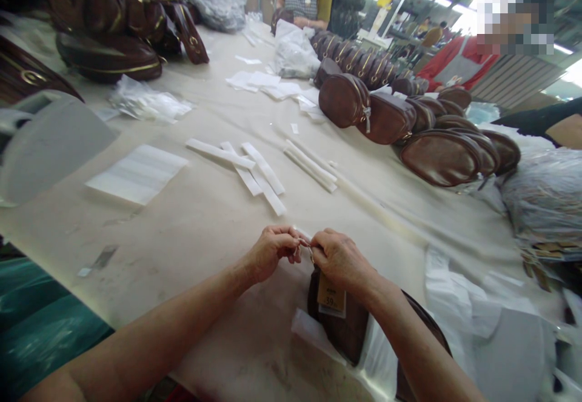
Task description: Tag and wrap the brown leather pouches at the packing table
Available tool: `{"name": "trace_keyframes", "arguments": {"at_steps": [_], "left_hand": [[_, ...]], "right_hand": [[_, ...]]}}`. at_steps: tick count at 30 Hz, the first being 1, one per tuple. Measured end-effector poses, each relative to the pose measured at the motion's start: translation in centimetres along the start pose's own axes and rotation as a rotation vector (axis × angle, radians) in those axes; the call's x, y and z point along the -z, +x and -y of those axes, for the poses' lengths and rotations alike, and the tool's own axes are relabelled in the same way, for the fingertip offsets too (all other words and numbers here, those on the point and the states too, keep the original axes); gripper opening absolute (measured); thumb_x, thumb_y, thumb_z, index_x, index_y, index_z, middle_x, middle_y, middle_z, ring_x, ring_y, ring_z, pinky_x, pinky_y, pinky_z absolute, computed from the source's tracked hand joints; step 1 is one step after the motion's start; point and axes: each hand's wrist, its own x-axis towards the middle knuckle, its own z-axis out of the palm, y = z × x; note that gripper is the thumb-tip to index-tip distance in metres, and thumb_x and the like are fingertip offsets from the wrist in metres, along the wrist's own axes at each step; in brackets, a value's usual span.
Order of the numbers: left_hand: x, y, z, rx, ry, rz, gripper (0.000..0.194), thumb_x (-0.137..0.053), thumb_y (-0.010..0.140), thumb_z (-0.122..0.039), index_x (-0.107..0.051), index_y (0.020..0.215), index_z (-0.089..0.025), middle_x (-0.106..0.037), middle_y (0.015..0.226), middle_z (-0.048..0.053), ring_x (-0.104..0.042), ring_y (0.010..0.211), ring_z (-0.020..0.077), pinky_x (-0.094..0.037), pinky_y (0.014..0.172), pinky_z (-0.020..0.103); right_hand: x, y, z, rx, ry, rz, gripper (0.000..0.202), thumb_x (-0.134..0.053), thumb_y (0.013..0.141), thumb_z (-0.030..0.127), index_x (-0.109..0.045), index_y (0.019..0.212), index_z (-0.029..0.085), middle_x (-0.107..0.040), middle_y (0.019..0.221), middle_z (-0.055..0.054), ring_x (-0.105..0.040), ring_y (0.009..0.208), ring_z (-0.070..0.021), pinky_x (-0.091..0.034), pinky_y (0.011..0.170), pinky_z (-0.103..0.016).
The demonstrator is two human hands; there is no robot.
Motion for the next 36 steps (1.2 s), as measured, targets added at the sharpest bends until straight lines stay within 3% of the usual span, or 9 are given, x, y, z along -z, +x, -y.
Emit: {"name": "trace_keyframes", "arguments": {"at_steps": [11,15,22,27,32,36], "left_hand": [[0.2,0.4,0.4,0.094,-0.204,0.091,0.009,-0.058,0.051,-0.019,-0.056,0.057,-0.013,-0.063,0.056,0.005,-0.054,0.040,0.0123,-0.035,0.038,0.021],[0.4,0.7,0.7,0.164,-0.309,0.113,0.008,-0.056,0.055,-0.018,-0.051,0.060,-0.015,-0.061,0.056,0.004,-0.050,0.039,0.0101,-0.034,0.039,0.019],[0.5,0.5,0.3,0.228,-0.382,0.090,0.024,-0.073,0.050,-0.007,-0.056,0.066,-0.012,-0.057,0.056,-0.001,-0.044,0.042,0.0027,-0.028,0.040,0.012],[0.5,0.7,0.7,0.207,-0.387,0.053,0.026,-0.076,0.050,-0.006,-0.056,0.065,-0.012,-0.055,0.054,-0.004,-0.043,0.041,0.0019,-0.029,0.040,0.012],[0.6,0.8,1.1,0.152,-0.347,0.033,0.025,-0.077,0.054,-0.011,-0.056,0.068,-0.014,-0.061,0.059,-0.002,-0.056,0.053,0.0072,-0.041,0.050,0.015],[0.4,0.7,1.1,0.152,-0.284,0.065,0.031,-0.080,0.052,-0.019,-0.056,0.073,-0.013,-0.066,0.063,0.004,-0.062,0.058,0.0123,-0.042,0.051,0.017]], "right_hand": [[0.0,-0.1,0.3,-0.035,-0.017,-0.005,0.017,-0.048,0.082,0.012,-0.063,0.076,0.017,-0.062,0.079,-0.003,-0.057,0.072,-0.0140,-0.038,0.067,-0.024],[0.0,-0.1,0.4,-0.019,-0.005,-0.018,0.015,-0.049,0.084,0.019,-0.063,0.078,0.018,-0.064,0.078,-0.003,-0.057,0.071,-0.0145,-0.038,0.065,-0.025],[-1.0,-0.8,-0.1,0.067,0.044,-0.193,0.019,-0.047,0.089,0.031,-0.062,0.091,0.020,-0.064,0.082,-0.003,-0.060,0.071,-0.0152,-0.042,0.066,-0.026],[-1.7,-1.3,-0.5,0.086,0.031,-0.278,0.024,-0.045,0.091,0.035,-0.063,0.085,0.021,-0.063,0.079,-0.003,-0.059,0.069,-0.0153,-0.043,0.065,-0.027],[-1.4,-1.0,-0.2,-0.067,0.121,-0.337,0.023,-0.050,0.086,0.037,-0.064,0.079,0.021,-0.066,0.079,-0.004,-0.061,0.072,-0.0176,-0.043,0.068,-0.028],[-0.6,-0.3,0.1,-0.264,0.191,-0.346,0.025,-0.054,0.081,0.040,-0.065,0.070,0.021,-0.067,0.068,-0.002,-0.060,0.064,-0.0173,-0.041,0.062,-0.028]]}}
